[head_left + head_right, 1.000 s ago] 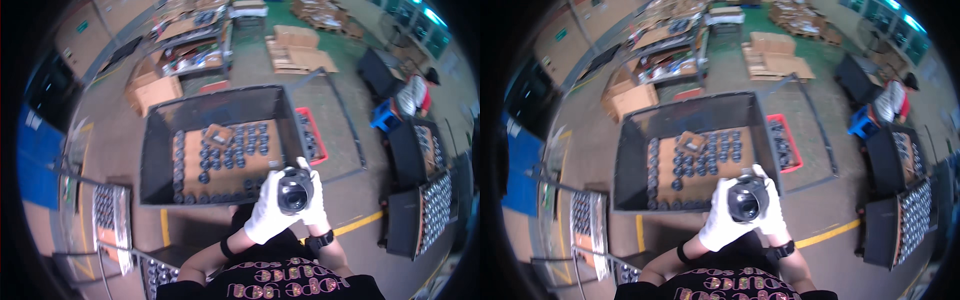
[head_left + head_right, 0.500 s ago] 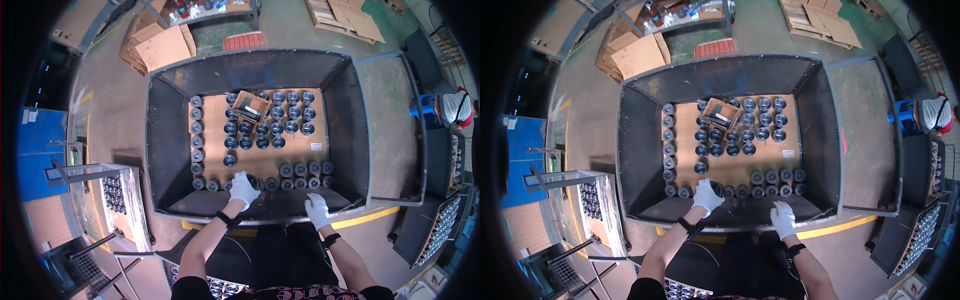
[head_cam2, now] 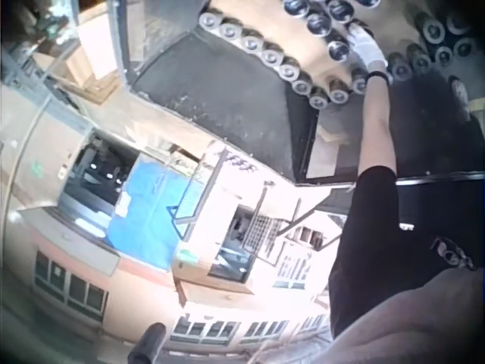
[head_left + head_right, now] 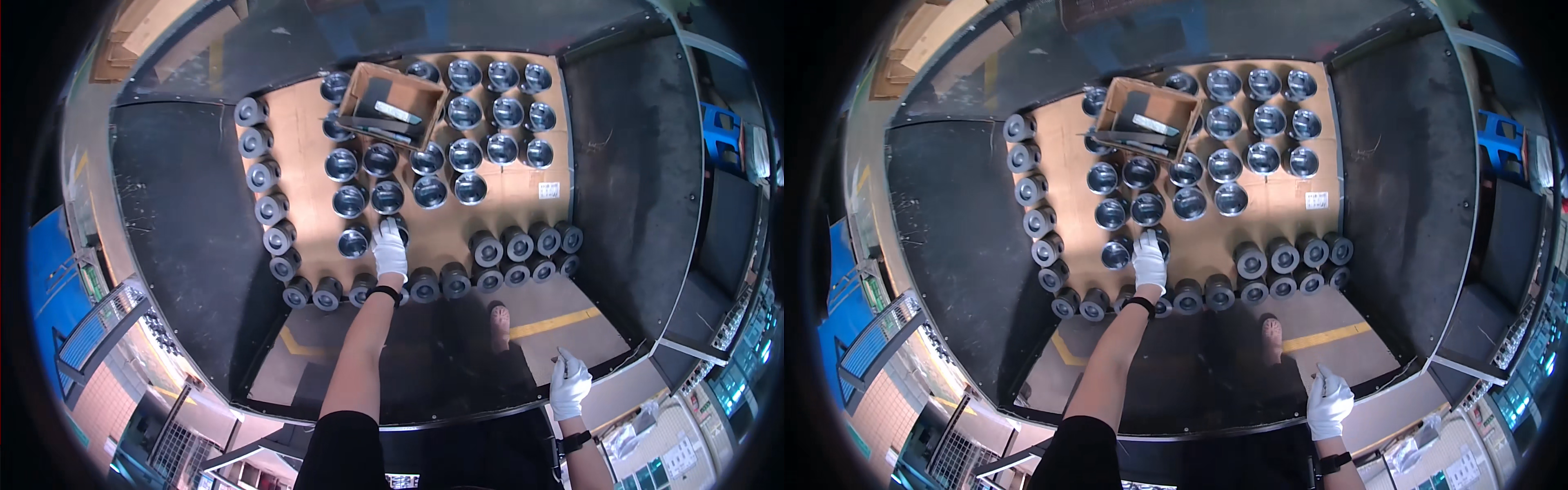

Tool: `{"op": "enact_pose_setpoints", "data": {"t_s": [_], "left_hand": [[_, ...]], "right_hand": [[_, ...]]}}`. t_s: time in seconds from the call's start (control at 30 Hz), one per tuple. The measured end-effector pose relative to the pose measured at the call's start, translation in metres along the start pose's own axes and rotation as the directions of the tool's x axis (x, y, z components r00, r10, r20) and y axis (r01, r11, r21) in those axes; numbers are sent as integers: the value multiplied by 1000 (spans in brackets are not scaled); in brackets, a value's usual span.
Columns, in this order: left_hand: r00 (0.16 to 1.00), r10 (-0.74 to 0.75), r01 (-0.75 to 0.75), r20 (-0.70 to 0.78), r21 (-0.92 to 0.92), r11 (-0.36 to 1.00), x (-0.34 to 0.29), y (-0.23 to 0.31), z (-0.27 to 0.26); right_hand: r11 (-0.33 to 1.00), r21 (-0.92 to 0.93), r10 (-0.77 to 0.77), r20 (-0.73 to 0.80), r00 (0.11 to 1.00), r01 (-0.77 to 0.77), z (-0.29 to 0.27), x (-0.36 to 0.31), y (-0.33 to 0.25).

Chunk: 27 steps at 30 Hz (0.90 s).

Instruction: Inspecting and sorting engine pistons from a large bin into smaller organized batches.

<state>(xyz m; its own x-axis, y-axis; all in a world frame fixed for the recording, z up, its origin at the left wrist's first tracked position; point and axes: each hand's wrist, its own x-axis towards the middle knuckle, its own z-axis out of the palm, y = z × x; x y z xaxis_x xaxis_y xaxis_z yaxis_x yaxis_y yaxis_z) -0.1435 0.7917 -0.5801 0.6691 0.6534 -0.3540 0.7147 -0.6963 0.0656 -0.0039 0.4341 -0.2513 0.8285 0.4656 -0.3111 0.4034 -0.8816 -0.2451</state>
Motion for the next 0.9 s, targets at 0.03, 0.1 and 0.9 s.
{"op": "enact_pose_setpoints", "data": {"t_s": [0.03,0.1,0.9], "left_hand": [[1000,12,-11,25,-26,1000,-7,17,4],[997,25,-39,-71,-205,978,-22,52,-14],[669,153,732,728,-680,35,-165,151,-319]], "right_hand": [[999,-31,17,12,1000,-17,-3,-2,6],[997,-70,25,30,999,-23,-11,-3,14],[890,451,7,142,990,-71,-40,-6,27]]}}
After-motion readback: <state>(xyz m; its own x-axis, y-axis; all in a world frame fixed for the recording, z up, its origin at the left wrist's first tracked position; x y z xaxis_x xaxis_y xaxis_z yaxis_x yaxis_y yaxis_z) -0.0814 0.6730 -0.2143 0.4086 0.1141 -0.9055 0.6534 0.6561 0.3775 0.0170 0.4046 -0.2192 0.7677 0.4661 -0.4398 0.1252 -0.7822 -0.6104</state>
